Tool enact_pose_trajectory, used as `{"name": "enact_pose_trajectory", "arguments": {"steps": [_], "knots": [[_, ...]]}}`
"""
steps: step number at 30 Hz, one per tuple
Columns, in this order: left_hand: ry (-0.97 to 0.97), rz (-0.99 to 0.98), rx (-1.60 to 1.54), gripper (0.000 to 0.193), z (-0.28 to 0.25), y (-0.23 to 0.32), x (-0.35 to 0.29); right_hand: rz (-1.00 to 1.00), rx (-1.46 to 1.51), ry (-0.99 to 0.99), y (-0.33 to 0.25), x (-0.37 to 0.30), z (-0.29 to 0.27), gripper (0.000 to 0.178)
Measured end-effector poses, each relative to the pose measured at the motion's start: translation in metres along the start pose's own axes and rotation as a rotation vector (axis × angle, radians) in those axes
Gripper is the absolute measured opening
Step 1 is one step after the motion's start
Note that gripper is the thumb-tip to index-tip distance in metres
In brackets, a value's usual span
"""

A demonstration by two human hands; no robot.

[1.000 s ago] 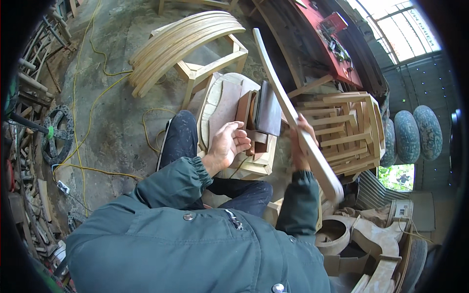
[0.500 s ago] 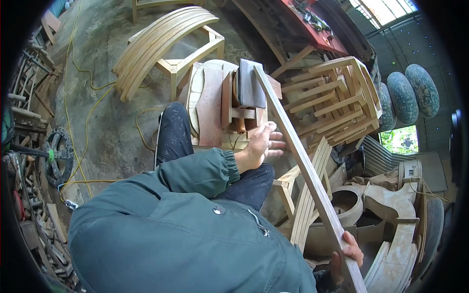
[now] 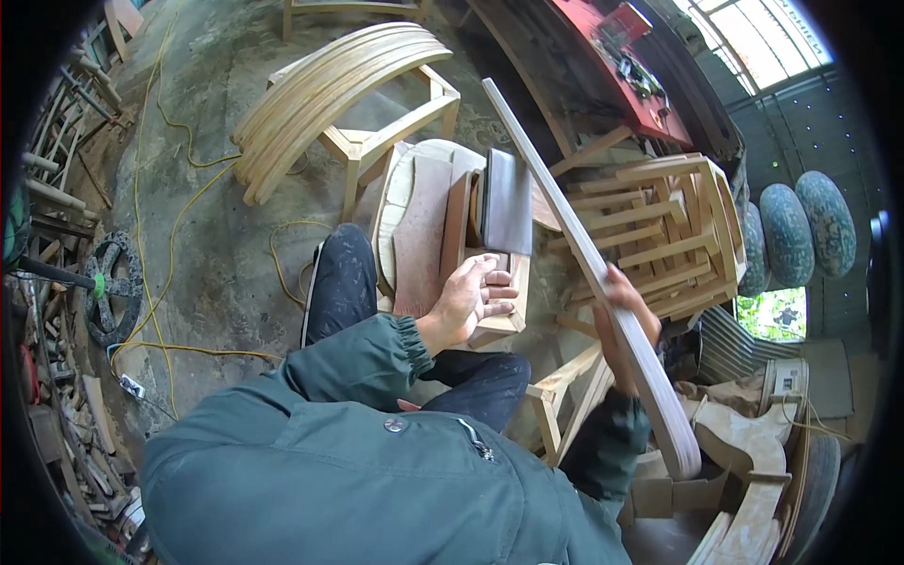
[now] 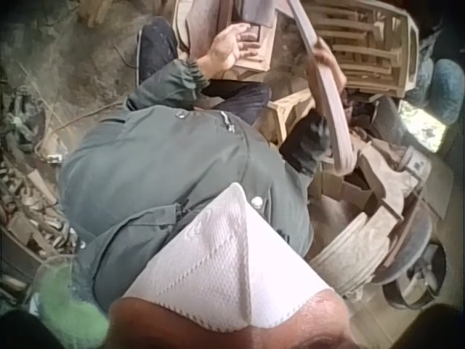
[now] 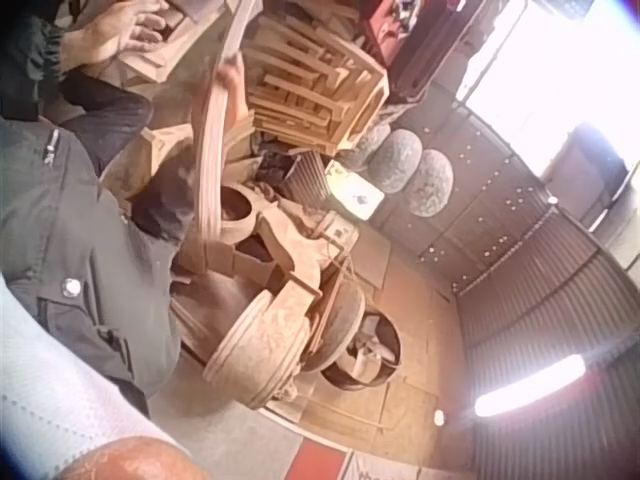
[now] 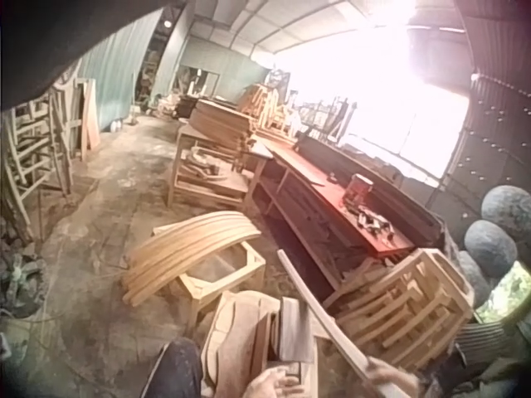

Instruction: Sanding curved wooden furniture components using a fixed manual sanding block in a workshop.

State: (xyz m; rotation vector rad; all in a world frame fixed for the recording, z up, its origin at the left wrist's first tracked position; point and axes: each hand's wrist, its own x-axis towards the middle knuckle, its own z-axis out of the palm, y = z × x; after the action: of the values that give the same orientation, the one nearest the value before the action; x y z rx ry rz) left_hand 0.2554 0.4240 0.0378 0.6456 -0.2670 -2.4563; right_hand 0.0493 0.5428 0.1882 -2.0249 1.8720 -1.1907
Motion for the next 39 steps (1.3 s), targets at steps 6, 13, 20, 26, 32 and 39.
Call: {"name": "enact_pose_trajectory", "arguments": {"steps": [6, 13, 20, 26, 32, 39], "knots": [[0.042, 0.071, -0.051, 0.034, -0.032, 0.032, 0.013, 0.001, 0.174, 0.271, 0.139, 0.112, 0.127, 0.02], [0.087, 0.154, -0.057, 0.031, -0.055, 0.054, 0.012, 0.338, 0.594, 0.498, 0.159, 0.133, 0.165, 0.028], [-0.011, 0.116, -0.052, 0.027, -0.036, 0.032, 0.001, 0.57, 1.002, 0.793, 0.093, -0.001, 0.123, 0.035], [-0.036, 0.014, 0.034, 0.028, -0.016, -0.001, -0.028, 0.8, 1.023, 1.008, 0.007, -0.194, 0.071, 0.035], [-0.042, -0.065, 0.116, 0.03, -0.018, -0.031, -0.029, 0.82, 0.946, 1.063, -0.083, -0.329, -0.011, 0.047], [-0.128, -0.212, 0.24, 0.041, 0.002, -0.063, -0.025, 0.765, 0.982, 1.13, -0.06, -0.285, 0.006, 0.05]]}}
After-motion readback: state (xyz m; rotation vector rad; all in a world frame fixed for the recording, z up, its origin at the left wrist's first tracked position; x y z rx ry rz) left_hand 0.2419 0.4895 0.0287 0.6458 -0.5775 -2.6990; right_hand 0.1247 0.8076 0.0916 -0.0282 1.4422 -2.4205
